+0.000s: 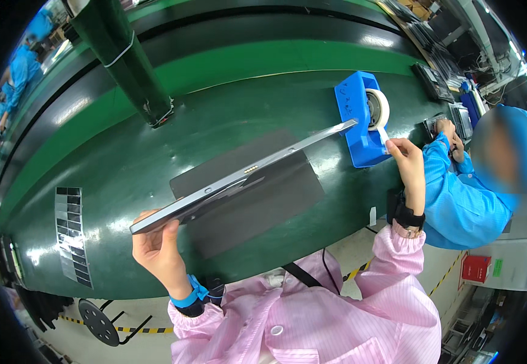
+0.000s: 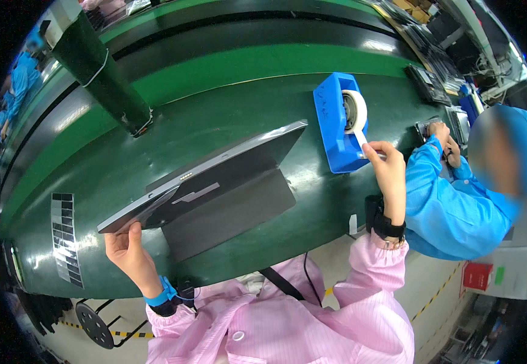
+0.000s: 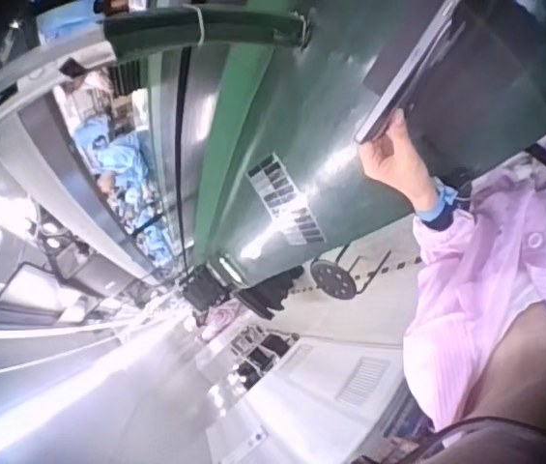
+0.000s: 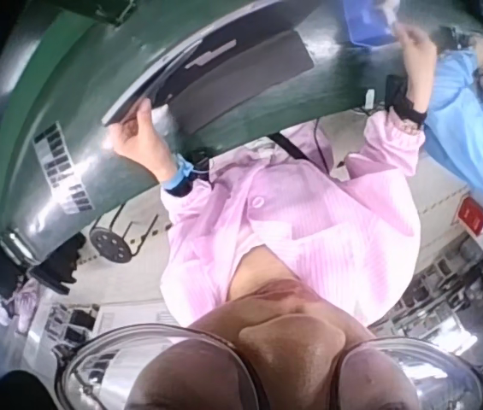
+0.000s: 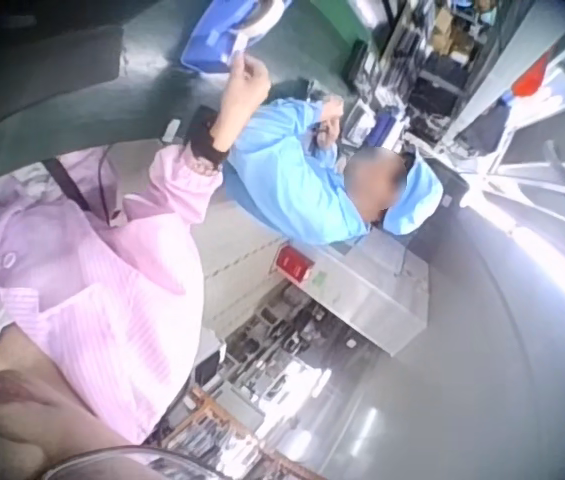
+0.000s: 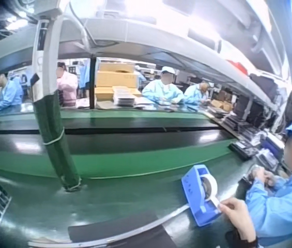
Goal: The worker is applying protective tape and inspecting the screen of tablet computer components on an industrial assembly line.
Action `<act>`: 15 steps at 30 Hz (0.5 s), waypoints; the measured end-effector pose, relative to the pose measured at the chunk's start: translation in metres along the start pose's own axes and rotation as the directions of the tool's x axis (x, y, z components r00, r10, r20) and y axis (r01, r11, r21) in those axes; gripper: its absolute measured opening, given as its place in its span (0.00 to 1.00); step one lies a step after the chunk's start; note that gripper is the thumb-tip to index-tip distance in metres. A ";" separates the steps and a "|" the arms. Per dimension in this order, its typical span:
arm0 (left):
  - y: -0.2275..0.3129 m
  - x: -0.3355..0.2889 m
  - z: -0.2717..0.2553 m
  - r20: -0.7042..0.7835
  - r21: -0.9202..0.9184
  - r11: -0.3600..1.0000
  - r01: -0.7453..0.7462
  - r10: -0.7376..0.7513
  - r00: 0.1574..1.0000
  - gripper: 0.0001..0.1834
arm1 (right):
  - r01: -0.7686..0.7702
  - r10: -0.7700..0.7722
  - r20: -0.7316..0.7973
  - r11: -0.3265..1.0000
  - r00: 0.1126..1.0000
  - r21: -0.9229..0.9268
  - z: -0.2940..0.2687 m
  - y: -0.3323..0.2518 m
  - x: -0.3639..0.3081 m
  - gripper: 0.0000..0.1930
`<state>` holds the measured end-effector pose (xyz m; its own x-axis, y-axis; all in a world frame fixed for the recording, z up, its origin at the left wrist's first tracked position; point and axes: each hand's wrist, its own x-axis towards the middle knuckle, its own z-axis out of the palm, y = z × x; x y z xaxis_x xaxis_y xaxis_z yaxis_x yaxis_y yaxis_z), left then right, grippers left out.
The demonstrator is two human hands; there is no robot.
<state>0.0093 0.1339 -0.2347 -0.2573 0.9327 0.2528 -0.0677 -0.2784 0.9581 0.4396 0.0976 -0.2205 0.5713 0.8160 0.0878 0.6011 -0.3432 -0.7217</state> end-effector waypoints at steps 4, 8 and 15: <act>0.003 0.001 0.000 -0.012 0.039 0.999 0.010 -0.009 1.000 0.12 | 0.002 0.007 -0.035 0.967 0.999 0.256 0.009 -0.010 -0.002 0.09; -0.004 0.000 -0.004 0.023 0.042 0.999 -0.033 0.032 0.999 0.12 | 0.008 0.011 -0.084 0.973 0.996 0.229 0.006 -0.023 -0.002 0.07; -0.003 -0.001 0.001 -0.008 0.053 0.997 -0.054 0.054 0.999 0.09 | 0.022 -0.024 -0.129 1.000 0.991 -0.019 -0.008 -0.031 -0.006 0.11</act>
<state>0.0110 0.1344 -0.2376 -0.2680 0.9145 0.3032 -0.0029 -0.3155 0.9489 0.4216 0.1001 -0.1931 0.6240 0.7571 0.1933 0.6239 -0.3338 -0.7066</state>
